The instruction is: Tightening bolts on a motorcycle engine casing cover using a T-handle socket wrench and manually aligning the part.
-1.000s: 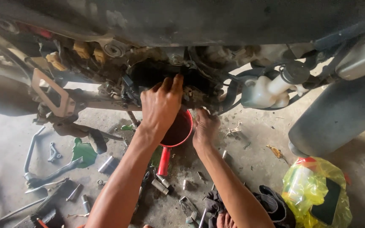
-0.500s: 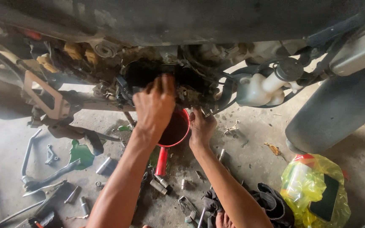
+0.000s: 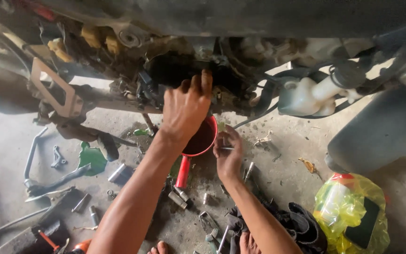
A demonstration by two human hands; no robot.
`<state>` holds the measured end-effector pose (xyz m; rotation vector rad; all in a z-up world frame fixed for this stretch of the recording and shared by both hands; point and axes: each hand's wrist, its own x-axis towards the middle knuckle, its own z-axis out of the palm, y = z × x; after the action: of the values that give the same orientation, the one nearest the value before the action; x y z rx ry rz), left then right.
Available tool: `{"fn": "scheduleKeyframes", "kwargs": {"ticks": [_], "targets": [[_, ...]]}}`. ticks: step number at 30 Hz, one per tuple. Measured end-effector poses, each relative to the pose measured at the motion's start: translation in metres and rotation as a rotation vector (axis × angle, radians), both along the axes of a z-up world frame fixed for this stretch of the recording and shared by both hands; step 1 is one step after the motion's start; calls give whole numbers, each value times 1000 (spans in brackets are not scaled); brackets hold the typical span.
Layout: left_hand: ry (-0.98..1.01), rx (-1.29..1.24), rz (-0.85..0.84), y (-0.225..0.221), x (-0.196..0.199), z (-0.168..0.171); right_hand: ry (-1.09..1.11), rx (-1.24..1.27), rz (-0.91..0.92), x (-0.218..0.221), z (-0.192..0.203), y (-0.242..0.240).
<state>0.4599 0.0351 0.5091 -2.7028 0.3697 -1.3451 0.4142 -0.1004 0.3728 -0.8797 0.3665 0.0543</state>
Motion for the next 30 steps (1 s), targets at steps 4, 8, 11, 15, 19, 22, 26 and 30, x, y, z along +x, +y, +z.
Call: {"fn": "scheduleKeyframes", "kwargs": {"ticks": [4,8,11,15,19,22,26,30], "targets": [[55,-108,9,-1,1,-5,122,34,123,25,-14,-3],[21,-71,-57,0,-8,13,96,72,272,56,-20,0],[40,-32,-44,7,5,-8,53,131,283,62,-22,-7],[92,-28,-36,4,-1,-3,82,161,304,62,-29,-14],[56,-46,-54,-1,-5,2,84,237,380,69,-50,-23],[-42,-31,20,3,2,-2,85,291,441,79,-70,-24],[-13,-128,-78,0,-9,17,99,415,475,77,-70,-25],[32,-68,-60,11,0,-10,45,409,522,81,-84,-28]]}}
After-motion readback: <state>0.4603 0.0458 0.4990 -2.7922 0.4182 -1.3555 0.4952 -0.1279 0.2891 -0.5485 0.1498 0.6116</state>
